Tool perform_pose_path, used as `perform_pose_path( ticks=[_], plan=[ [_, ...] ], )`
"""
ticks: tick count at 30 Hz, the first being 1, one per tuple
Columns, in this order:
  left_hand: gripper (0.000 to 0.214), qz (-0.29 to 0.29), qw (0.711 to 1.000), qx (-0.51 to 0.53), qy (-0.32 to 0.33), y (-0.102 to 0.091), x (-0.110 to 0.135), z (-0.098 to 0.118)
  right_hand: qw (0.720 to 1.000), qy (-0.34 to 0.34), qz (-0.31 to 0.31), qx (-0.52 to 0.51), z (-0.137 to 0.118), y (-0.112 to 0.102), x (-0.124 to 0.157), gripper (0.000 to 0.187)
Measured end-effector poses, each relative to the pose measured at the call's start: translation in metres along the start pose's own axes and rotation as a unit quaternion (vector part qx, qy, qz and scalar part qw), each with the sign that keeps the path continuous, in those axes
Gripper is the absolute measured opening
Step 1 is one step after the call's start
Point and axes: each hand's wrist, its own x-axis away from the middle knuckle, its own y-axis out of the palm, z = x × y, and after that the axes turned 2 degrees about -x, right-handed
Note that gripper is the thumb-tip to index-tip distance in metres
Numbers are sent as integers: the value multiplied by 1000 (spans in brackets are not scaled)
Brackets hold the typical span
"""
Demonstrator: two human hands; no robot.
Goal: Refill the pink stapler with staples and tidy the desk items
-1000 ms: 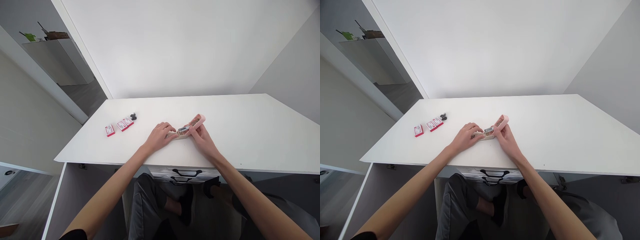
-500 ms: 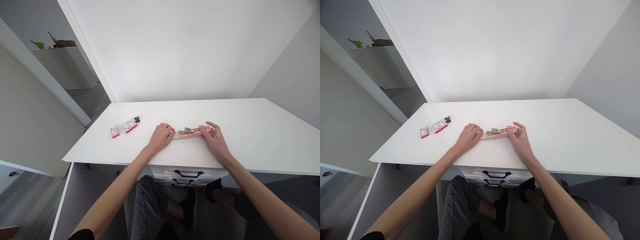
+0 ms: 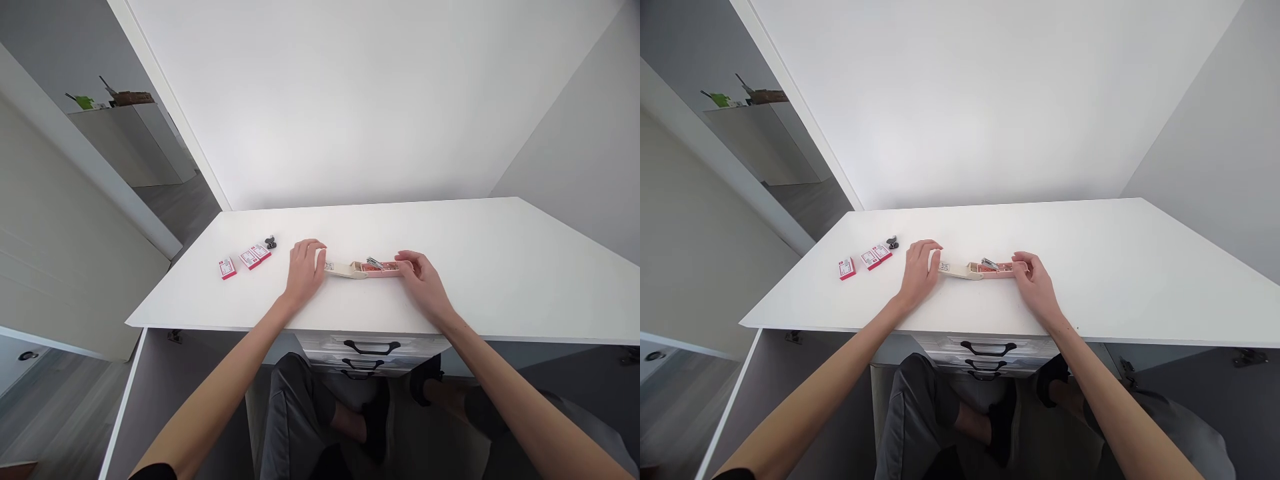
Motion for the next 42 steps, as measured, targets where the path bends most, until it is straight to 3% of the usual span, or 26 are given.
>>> perform_pose_path(
  ticks=[4, 8, 13, 18, 21, 24, 28, 31, 34, 36, 39, 42],
  plan=[
    [20, 1, 998, -64, -11, -17, 9, -27, 1000, 2, 7, 6, -1, 0, 1, 32],
    [26, -16, 988, -148, -46, -49, 20, -68, 1000, 12, 16, -5, -1, 2, 1, 30],
    [61, -38, 962, -216, -164, -92, 27, -120, 999, 18, 16, -24, -2, 2, 2, 30],
    [91, -145, 944, -160, -248, -138, 42, -153, 999, 17, 24, -34, -5, 2, 4, 32],
    [86, -192, 939, -100, -267, -159, 59, -161, 999, 20, 30, -32, -8, 2, 6, 31],
    [80, -163, 948, -69, -263, -170, 71, -153, 999, 18, 38, -33, -9, 2, 6, 32],
    [81, -31, 945, 64, -318, -167, 65, -120, 997, 8, 66, -31, -5, 2, 7, 31],
    [71, 31, 891, 280, -356, -154, 53, -87, 994, -7, 109, -28, -4, -1, 9, 28],
    [67, -15, 837, 392, -382, -136, 46, -54, 987, -38, 153, 2, -9, -4, 16, 26],
    [63, -30, 849, 370, -377, -125, 46, -35, 985, -73, 156, 35, -14, -4, 24, 25],
    [57, -75, 876, 346, -329, -111, 48, -14, 983, -136, 99, 79, -21, 0, 37, 22],
    [56, -66, 941, 202, -264, -100, 49, -9, 976, -190, 32, 100, -25, 6, 45, 18]
  ],
)
